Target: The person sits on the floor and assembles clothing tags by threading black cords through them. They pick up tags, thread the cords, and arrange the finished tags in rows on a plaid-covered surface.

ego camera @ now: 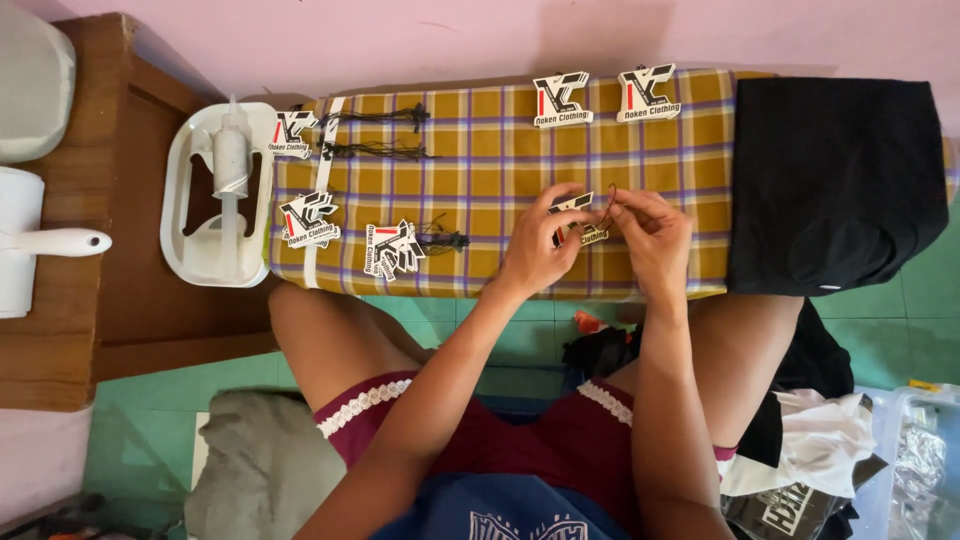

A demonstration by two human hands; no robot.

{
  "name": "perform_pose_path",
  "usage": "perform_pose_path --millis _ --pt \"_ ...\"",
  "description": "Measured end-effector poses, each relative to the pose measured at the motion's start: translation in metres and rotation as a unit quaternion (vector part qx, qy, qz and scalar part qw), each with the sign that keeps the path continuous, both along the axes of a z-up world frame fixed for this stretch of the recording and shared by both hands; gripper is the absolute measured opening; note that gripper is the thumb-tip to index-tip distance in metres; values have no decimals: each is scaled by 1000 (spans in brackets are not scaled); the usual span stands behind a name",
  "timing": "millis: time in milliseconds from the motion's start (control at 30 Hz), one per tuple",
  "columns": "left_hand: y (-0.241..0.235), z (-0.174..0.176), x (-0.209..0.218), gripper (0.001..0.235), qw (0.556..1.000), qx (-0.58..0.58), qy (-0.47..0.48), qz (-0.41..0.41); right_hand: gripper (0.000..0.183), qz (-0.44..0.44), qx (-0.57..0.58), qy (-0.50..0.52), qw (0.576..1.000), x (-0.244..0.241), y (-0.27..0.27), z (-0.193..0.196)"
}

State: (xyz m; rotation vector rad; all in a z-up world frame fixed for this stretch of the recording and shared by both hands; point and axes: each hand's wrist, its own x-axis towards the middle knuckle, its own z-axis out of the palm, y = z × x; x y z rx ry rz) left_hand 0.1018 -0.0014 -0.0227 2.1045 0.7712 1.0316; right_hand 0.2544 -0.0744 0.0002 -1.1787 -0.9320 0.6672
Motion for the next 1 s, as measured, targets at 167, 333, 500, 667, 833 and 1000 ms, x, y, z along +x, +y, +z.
perform_pose_path --millis 167,333,500,667,833,1000 --pt "-2 13 -2 14 999 2 35 -12 15 -4 0 -22 1000 -4 0 5" --pt "-1 19 -3 11 999 0 42 -16 16 4 -9 -36 999 -5 -1 6" --pt "-2 3 2 15 999 -22 24 8 16 21 -26 -44 998 -7 -4 12" --pt "-3 10 -2 9 999 -29 25 20 15 27 -25 -61 997 -7 -3 11" --pt "-2 13 -4 9 998 -58 7 24 14 23 -23 -48 998 -4 -2 5" --pt "-4 23 -6 21 999 -33 29 4 16 33 -33 -26 999 -10 -5 14"
